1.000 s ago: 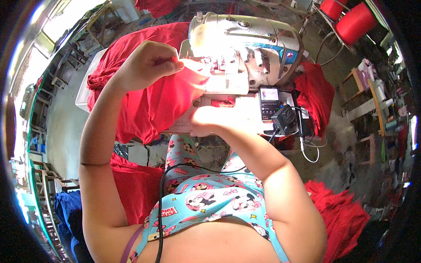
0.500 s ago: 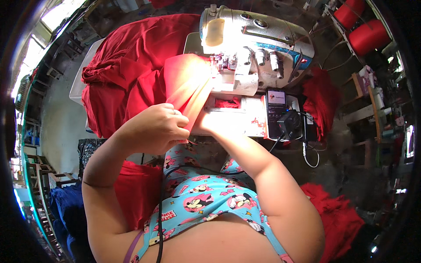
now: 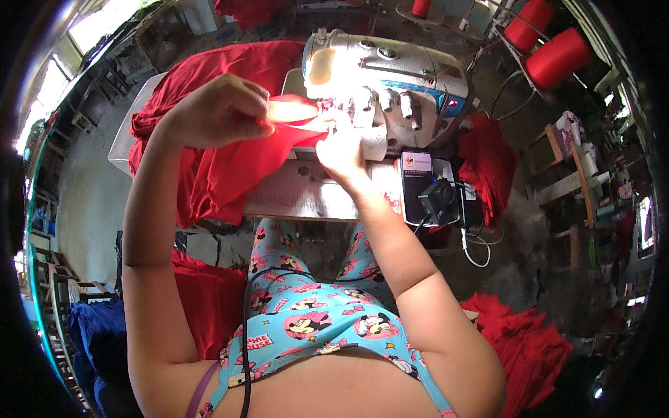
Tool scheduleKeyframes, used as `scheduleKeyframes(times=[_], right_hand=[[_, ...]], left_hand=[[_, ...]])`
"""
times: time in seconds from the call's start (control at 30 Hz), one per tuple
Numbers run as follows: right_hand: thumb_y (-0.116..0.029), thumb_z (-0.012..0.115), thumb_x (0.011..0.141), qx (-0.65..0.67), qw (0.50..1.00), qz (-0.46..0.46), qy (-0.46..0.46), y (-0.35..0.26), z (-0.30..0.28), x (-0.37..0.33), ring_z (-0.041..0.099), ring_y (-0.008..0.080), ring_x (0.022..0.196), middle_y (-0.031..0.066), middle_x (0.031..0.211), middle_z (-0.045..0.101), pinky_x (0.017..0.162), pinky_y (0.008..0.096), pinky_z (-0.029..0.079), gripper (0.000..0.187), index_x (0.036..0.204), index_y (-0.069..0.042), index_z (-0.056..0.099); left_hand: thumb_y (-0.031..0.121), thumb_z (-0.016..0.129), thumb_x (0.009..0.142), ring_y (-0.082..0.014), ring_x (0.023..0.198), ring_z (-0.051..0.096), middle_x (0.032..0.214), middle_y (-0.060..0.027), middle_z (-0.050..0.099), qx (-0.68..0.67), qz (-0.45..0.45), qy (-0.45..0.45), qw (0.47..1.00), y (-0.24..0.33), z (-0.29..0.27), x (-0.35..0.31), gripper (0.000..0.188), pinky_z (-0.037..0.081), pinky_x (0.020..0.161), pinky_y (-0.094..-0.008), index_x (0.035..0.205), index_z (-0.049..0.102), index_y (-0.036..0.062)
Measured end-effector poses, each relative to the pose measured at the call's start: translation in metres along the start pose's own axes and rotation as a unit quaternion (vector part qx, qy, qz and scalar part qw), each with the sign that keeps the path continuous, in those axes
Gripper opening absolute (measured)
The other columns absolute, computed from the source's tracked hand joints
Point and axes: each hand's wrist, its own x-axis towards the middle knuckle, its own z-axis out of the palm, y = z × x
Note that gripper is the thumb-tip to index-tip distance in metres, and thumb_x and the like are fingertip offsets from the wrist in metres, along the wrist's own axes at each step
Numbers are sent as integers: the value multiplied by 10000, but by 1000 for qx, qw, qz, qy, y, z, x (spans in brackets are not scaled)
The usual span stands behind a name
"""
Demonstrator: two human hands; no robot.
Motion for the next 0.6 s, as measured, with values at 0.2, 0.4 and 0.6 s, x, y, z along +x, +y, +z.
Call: scheduleKeyframes(times=[0.2,0.4,0.6], right_hand=[[32,600,719,54,994,81,47,5,24,6,633,181,750,82,804,657,711,294,504,222,928,-41,623],[50,486,723,51,989,-34,132,3,20,-2,607,200,662,130,744,650,650,311,487,237,883,1,653],[134,463,729,129,987,10,98,16,26,-16,633,174,722,120,832,660,668,262,508,293,936,40,648]], left_hand=[[135,671,809,-209,554,462,590,-82,458,39,-39,-23,998,-7,-17,23,278,372,549,-333,640,517,-25],[131,662,787,-202,510,377,551,-103,381,40,-29,30,998,-3,-12,31,330,355,524,-357,604,435,-23],[84,673,747,-226,510,428,537,-85,413,31,-73,-18,997,4,-9,33,306,356,516,-354,556,454,-13]])
